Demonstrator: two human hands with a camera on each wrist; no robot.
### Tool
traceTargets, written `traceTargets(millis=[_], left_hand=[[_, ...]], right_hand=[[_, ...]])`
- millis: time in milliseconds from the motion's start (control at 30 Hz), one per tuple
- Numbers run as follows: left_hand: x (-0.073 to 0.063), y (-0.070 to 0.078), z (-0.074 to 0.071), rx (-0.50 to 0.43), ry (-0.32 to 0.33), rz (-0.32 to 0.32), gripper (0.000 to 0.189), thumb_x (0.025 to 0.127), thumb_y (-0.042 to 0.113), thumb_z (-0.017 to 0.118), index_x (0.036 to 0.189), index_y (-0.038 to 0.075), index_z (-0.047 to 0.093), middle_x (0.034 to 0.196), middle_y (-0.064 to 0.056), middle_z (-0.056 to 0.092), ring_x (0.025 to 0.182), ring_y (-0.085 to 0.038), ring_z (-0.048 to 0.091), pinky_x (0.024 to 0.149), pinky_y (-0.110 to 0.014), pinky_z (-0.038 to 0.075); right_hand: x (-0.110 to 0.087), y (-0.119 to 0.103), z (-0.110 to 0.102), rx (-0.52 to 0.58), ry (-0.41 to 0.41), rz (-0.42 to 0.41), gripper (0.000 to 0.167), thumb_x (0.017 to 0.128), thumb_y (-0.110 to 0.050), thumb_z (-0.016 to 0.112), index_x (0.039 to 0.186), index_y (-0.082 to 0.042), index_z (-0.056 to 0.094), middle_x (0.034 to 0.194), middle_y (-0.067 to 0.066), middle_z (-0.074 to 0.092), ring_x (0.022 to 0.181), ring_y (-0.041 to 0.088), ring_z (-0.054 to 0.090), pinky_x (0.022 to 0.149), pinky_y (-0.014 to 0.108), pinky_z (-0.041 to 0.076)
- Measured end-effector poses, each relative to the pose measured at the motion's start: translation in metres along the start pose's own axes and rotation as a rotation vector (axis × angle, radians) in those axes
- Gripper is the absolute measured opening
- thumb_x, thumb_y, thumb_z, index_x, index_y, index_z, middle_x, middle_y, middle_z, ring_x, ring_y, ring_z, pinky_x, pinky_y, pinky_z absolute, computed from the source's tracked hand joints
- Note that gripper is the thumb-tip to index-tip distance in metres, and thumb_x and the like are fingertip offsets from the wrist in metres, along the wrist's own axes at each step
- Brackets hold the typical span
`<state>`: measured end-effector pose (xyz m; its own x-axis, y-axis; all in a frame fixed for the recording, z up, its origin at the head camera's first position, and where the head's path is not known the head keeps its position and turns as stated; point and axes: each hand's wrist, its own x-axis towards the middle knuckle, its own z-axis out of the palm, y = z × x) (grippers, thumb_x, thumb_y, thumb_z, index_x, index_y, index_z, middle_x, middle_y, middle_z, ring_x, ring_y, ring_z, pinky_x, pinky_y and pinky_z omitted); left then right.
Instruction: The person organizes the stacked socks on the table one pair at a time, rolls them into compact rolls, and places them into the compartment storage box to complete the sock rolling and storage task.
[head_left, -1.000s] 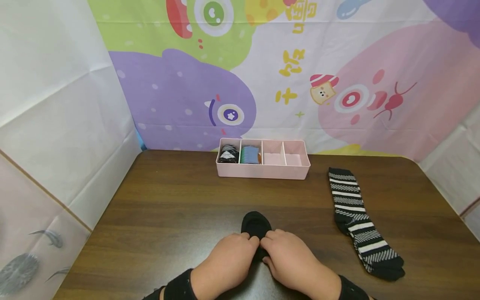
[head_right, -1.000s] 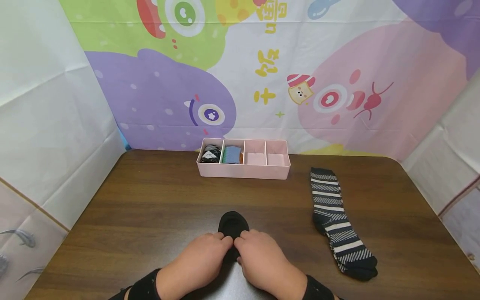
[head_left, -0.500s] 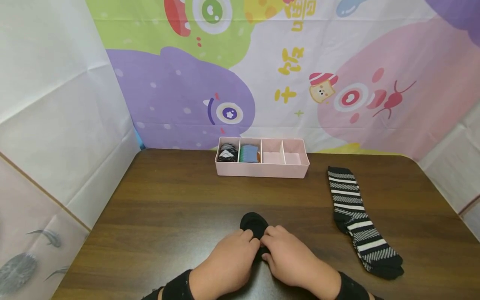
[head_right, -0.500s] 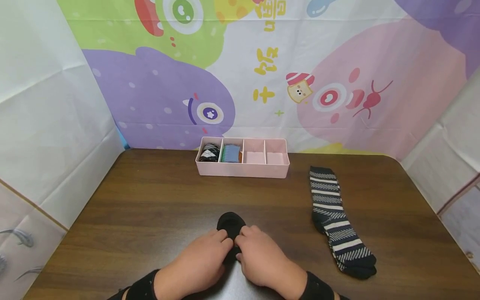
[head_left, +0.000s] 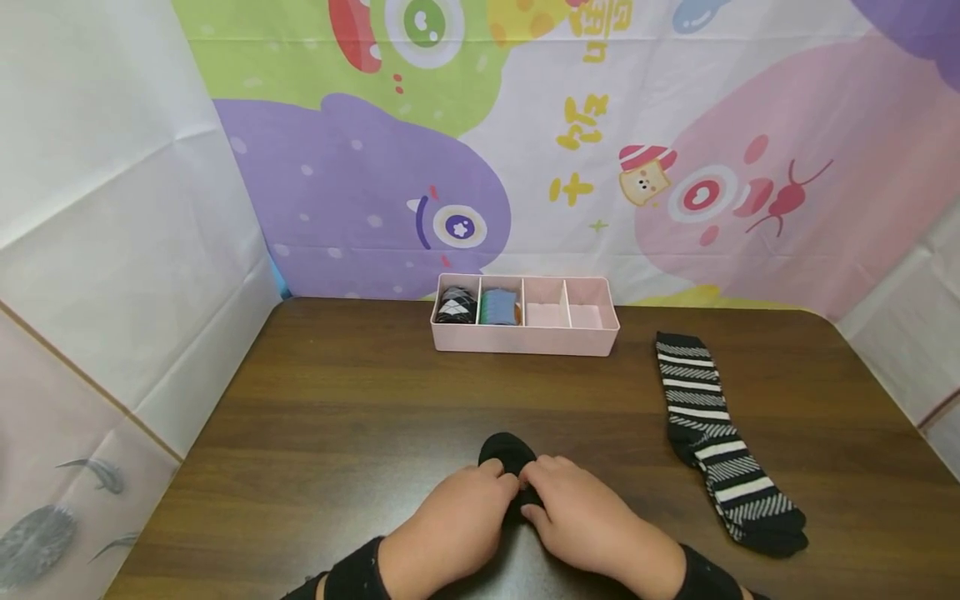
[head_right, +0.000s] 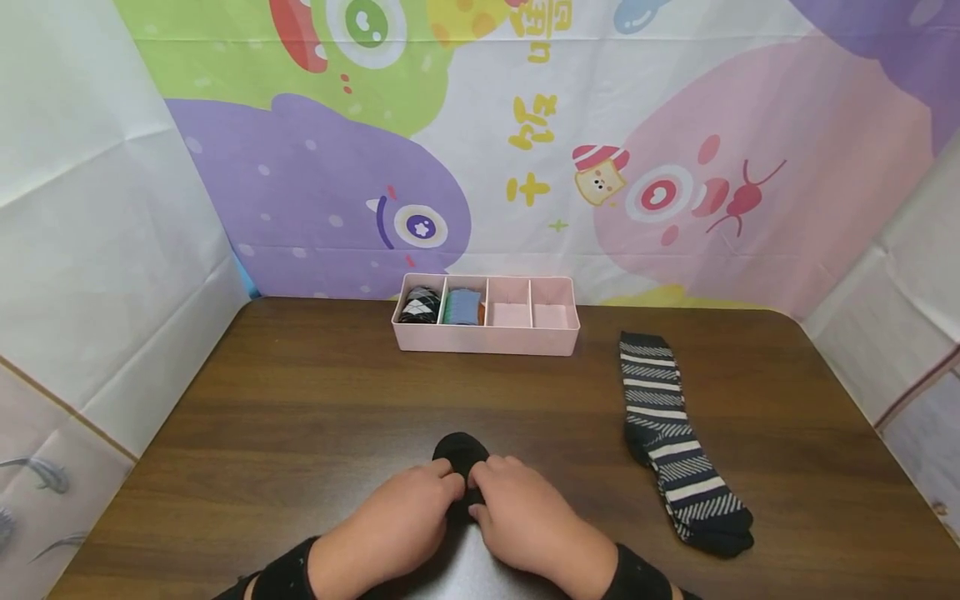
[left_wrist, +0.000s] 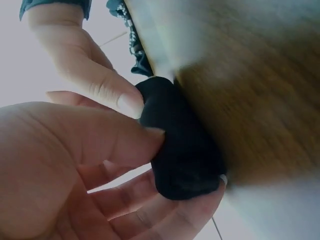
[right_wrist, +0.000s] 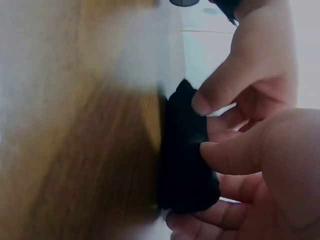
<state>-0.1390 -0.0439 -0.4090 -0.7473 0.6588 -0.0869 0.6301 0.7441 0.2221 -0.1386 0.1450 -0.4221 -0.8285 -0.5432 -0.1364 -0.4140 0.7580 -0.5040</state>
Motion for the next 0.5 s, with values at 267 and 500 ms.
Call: traceTargets(millis=[267, 500], left_hand=[[0.0022, -0.0043, 0.002, 0.019, -0.007, 0.012, 0.009, 0.093, 0.011, 0.074, 0.101, 0.013, 0.073, 0.087, 0.001, 0.059, 0.078, -0.013, 0.06, 0.073, -0.028, 0.053], [0.0013, -0.0036, 0.002, -0.049, -0.009, -0.041, 0.008, 0.098, 0.014, 0.068, 0.105, 0.011, 0.066, 0.089, -0.003, 0.061, 0.079, -0.018, 0.064, 0.069, -0.032, 0.055]], right_hand=[[-0.0022, -0.0044, -0.0006, -0.118, 0.066, -0.048, 0.024, 0.087, -0.024, 0.083, 0.101, -0.018, 0.065, 0.097, -0.008, 0.055, 0.089, 0.012, 0.054, 0.076, 0.036, 0.051], [-0.0011, -0.0059, 0.0008, -0.223, 0.096, -0.094, 0.019, 0.088, -0.025, 0.081, 0.101, -0.014, 0.073, 0.094, -0.007, 0.054, 0.086, 0.013, 0.052, 0.076, 0.036, 0.051]])
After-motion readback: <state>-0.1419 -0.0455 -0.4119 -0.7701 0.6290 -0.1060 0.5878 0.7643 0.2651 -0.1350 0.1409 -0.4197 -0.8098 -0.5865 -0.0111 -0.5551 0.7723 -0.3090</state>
